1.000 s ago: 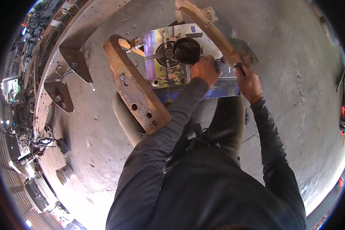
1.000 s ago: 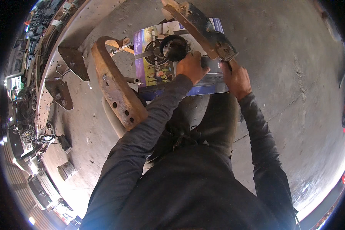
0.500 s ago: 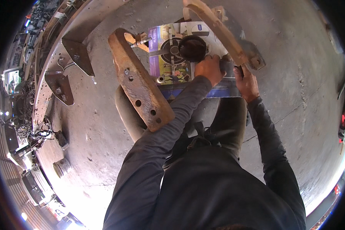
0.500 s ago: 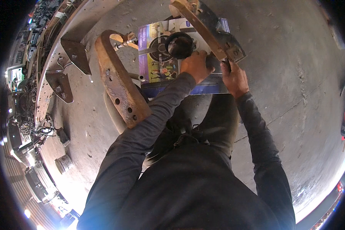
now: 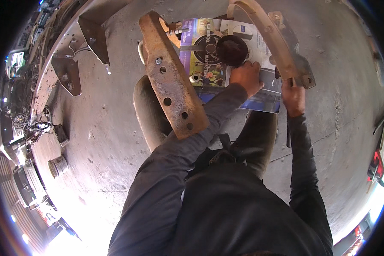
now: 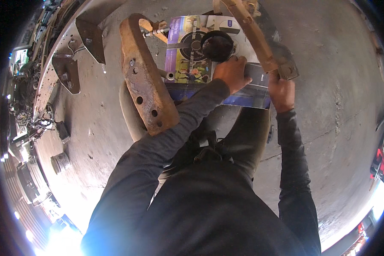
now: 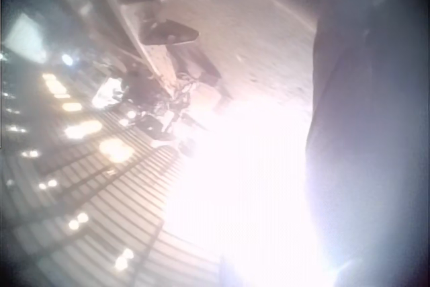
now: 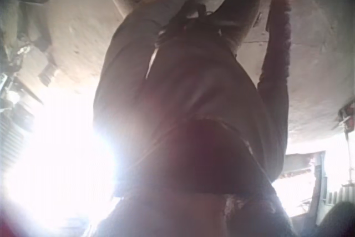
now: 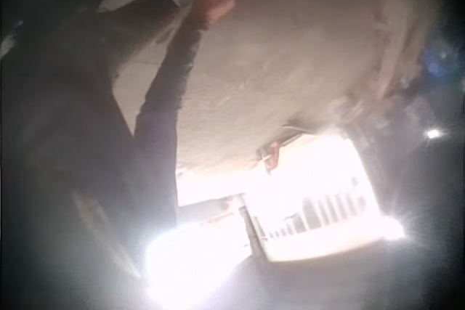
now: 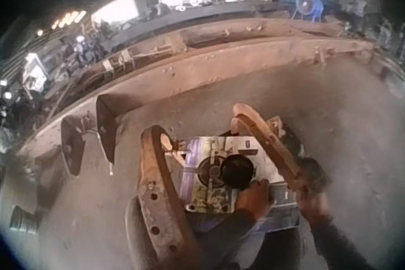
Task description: The person uses a utility knife to cut a circular hole in a piece of cardboard, then places the cardboard over a metal pipe and repeatedly taps the pipe with a hammer. The person handles cardboard, a utility knife, a metal pipe, and a hammer.
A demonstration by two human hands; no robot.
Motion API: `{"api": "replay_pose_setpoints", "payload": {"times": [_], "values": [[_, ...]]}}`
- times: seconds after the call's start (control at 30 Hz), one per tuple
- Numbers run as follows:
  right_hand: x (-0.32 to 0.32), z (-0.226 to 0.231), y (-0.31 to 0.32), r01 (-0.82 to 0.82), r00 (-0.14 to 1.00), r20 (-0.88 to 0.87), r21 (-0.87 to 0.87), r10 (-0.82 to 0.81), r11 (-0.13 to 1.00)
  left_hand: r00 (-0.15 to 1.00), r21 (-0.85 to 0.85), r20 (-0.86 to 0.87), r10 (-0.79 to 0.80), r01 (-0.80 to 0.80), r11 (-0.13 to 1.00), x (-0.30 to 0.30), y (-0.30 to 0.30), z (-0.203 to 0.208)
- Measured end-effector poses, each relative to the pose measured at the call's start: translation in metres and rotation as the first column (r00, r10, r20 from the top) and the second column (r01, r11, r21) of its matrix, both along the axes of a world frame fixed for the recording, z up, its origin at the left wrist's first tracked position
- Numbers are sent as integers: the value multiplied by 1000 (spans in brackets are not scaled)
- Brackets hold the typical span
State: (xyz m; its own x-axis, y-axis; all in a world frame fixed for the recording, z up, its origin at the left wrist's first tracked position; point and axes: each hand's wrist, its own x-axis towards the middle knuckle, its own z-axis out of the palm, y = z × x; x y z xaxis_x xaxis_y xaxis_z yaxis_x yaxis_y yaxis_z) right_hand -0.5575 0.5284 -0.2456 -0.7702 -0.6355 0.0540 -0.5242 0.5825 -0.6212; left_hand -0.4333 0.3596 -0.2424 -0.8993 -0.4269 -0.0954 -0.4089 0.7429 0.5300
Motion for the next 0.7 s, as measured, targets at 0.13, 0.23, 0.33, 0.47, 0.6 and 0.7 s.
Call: {"api": "replay_pose_setpoints", "payload": {"times": [0.13,0.23,0.33,0.47,0.6,0.7], "values": [[-20,-29,17,-130,988,-90,-20,128,991,1000,6,4,21,-21,1000,-2,4,5],[-3,14,-2,-87,994,59,-139,96,986,999,31,-15,28,-28,999,6,1,5],[9,5,-10,-43,995,-91,-83,36,996,999,1,-32,19,-19,1000,7,3,4],[2,-10,-10,-39,996,-79,4,39,999,998,-34,-64,-21,19,999,10,7,2],[-3,-12,-10,-36,999,-36,18,36,999,948,-273,-282,-147,67,960,16,10,-17],[-2,-11,-11,-9,999,32,13,9,1000,896,-301,-400,-195,73,951,21,7,-35]]}}
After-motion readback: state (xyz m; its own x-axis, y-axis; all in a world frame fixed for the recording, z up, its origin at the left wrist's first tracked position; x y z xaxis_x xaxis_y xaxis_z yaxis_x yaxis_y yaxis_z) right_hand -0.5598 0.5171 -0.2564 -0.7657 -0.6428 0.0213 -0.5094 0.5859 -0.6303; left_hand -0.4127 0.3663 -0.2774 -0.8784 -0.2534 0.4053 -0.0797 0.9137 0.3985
